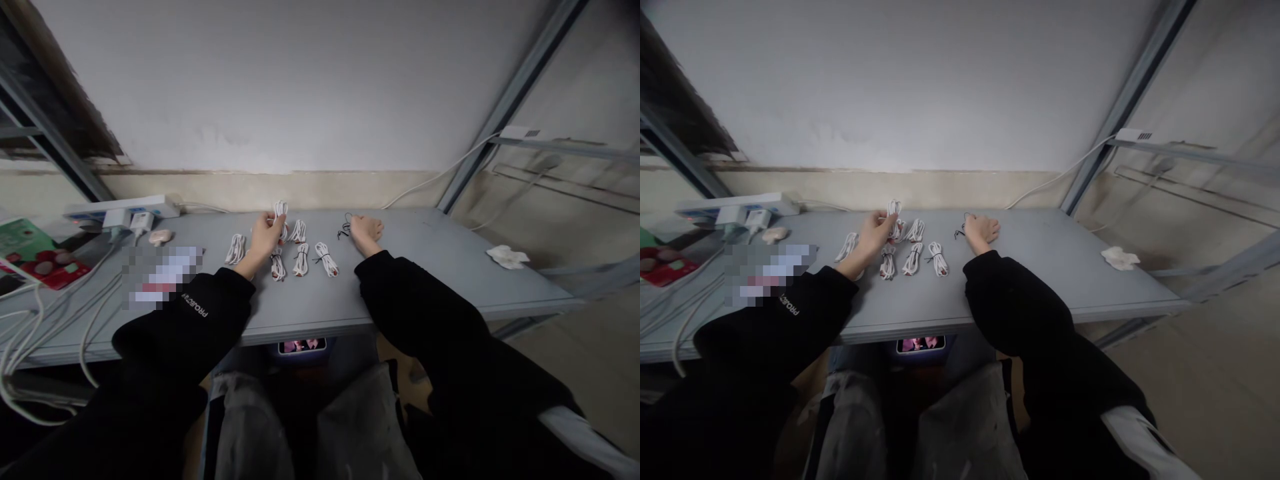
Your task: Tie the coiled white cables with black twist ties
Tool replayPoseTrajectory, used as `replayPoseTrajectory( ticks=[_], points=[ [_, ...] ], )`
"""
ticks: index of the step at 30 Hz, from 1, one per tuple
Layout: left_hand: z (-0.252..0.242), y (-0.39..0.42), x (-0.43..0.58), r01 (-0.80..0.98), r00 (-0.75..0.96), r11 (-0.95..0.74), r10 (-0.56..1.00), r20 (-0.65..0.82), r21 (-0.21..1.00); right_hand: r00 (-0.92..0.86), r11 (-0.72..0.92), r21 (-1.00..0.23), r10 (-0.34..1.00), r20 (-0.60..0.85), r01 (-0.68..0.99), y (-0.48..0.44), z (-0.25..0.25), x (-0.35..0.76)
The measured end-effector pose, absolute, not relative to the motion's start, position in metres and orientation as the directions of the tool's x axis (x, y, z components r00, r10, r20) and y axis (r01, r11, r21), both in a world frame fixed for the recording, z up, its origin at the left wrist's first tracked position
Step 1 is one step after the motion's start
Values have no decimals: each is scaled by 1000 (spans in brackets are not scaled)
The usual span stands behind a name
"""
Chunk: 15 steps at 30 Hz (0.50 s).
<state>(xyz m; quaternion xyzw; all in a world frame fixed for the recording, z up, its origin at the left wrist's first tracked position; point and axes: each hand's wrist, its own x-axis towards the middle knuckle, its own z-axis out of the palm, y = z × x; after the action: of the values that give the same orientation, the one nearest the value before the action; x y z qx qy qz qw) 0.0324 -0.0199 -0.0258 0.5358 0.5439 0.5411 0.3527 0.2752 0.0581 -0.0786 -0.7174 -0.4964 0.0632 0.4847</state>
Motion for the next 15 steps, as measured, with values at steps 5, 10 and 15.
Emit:
replayPoseTrajectory(
  ticks=[5, 10, 15],
  points=[
    [-30, -16, 30, 207, -169, -168, 964, 205, 964, 653, -161, -882, 732, 193, 442, 57, -73, 270],
    [-33, -15, 31, 227, -167, -172, 963, 212, 959, 678, -208, -844, 699, 226, 495, 44, -62, 258],
    [-34, -14, 32, 259, -133, -183, 966, 223, 948, 343, 159, -723, 799, 494, 672, 23, -49, 236]
  ],
)
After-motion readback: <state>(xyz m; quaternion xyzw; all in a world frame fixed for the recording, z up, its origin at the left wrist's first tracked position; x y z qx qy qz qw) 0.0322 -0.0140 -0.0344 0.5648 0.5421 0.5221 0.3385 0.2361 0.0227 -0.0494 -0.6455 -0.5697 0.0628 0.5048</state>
